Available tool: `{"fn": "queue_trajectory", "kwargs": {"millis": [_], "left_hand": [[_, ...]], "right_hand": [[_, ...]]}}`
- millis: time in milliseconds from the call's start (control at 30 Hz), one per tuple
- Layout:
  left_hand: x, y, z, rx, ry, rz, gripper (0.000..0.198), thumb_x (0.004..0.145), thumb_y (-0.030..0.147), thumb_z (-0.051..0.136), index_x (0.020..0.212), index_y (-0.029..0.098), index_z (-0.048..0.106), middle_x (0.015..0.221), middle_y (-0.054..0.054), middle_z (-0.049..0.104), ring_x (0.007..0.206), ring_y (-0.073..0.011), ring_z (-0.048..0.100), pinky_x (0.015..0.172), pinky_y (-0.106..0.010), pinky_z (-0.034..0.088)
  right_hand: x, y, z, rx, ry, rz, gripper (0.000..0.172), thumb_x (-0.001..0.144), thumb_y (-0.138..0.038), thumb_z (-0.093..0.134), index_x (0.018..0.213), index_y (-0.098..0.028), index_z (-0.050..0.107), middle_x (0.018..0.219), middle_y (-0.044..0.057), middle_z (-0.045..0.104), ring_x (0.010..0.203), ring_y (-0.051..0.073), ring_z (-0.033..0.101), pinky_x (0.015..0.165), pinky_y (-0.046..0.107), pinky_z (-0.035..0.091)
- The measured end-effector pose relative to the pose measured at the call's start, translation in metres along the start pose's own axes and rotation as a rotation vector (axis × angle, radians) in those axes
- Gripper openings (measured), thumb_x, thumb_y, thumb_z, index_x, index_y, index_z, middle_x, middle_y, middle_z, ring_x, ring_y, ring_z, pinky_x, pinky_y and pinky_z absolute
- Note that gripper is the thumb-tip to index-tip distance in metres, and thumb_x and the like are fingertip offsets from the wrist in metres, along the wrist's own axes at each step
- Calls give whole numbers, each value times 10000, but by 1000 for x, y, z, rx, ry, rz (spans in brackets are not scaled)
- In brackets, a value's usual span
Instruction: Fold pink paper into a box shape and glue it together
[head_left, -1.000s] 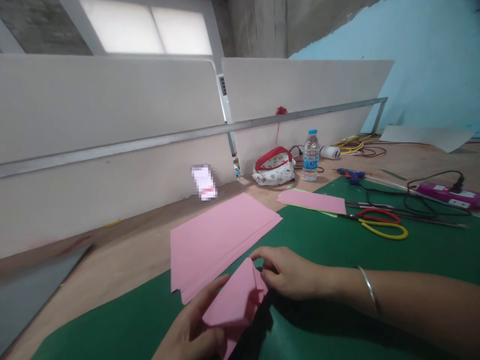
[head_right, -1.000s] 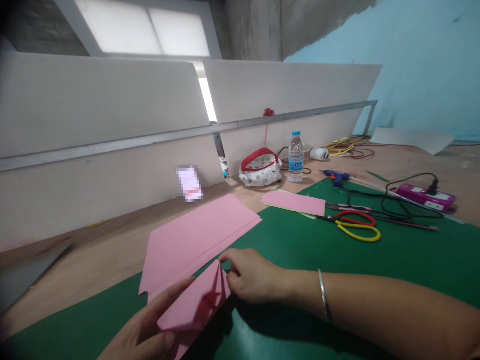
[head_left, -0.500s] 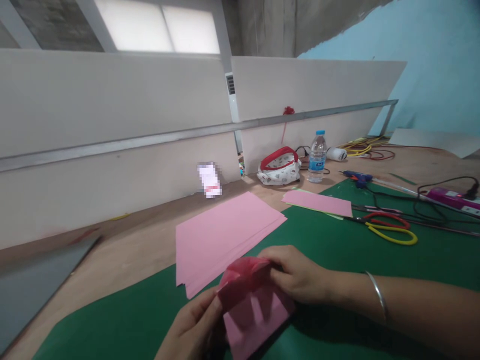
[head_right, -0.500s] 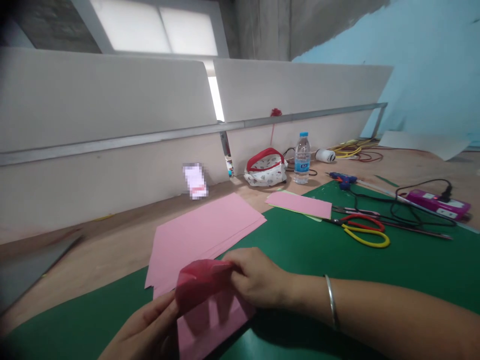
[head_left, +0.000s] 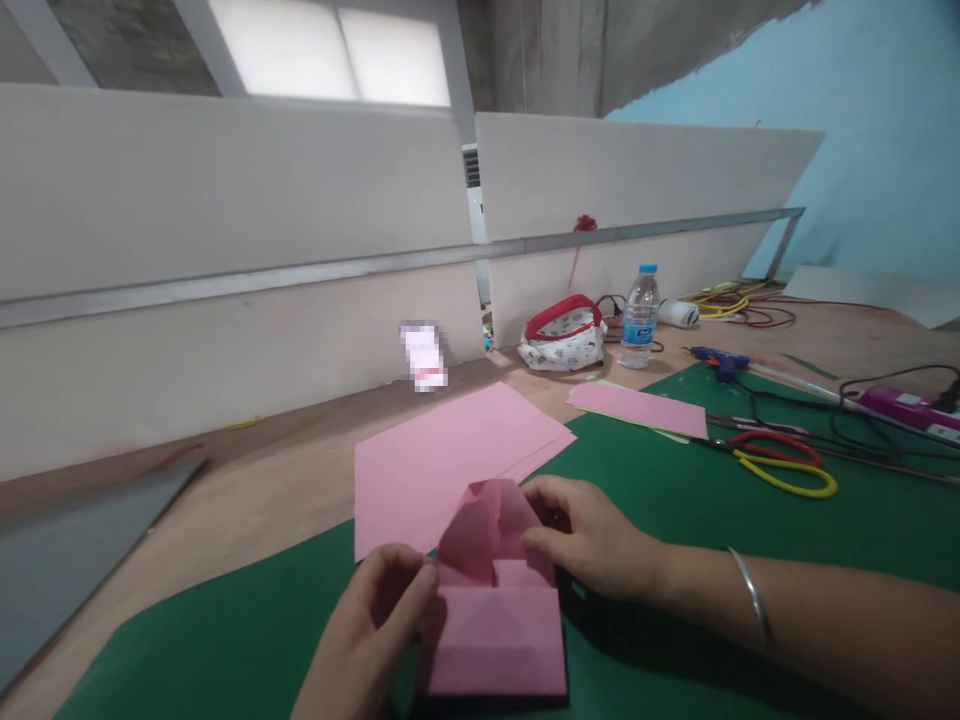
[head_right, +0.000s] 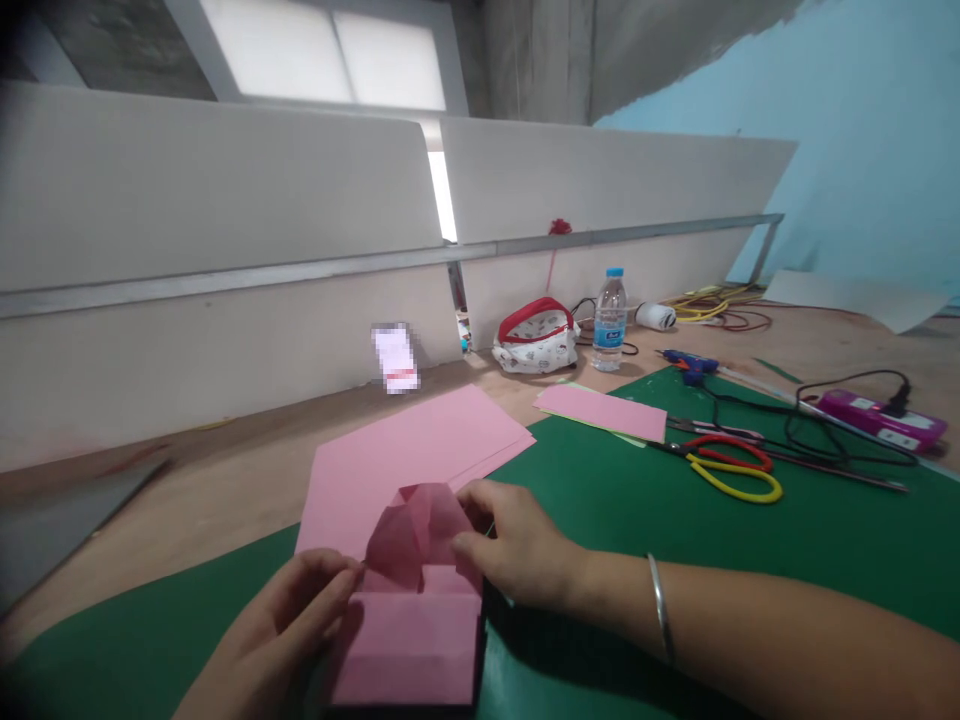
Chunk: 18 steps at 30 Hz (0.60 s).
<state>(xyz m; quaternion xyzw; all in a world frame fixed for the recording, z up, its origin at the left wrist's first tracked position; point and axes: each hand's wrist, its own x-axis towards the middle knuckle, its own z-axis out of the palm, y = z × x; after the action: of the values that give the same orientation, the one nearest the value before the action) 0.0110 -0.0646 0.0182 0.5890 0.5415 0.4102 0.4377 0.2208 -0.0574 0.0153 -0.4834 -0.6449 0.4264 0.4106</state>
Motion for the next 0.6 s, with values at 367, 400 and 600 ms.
{"fn": "queue_trajectory", "kwargs": {"millis": [367, 400, 600], "left_hand": [[-6, -10, -9, 836, -73, 910, 403, 737, 431, 649, 1111, 300, 574, 987, -37, 648, 972, -280, 520, 839, -435, 397], [-7, -7, -9, 850, -92, 920, 343, 740, 423, 647, 1059, 306, 596, 931, -26, 643, 931, -268, 517, 812, -423, 397], [-11, 5, -8, 837, -130, 1079, 122, 775, 392, 638, 809, 276, 639, 913, -30, 601, 915, -254, 490, 774, -395, 370]], "right_hand": [[-1, -2, -2, -5, 20, -84, 234, 703, -55, 544, 909, -137, 616, 831, 22, 645, 738, 140, 566, 653, 251, 437], [-1, -2, -3, -17, 20, -85, 246, 705, -56, 544, 922, -142, 620, 819, 15, 640, 734, 138, 565, 649, 248, 436], [1, 1, -8, -173, 137, -87, 323, 709, -75, 584, 1018, -165, 609, 750, -21, 609, 644, 106, 533, 591, 223, 420]]}}
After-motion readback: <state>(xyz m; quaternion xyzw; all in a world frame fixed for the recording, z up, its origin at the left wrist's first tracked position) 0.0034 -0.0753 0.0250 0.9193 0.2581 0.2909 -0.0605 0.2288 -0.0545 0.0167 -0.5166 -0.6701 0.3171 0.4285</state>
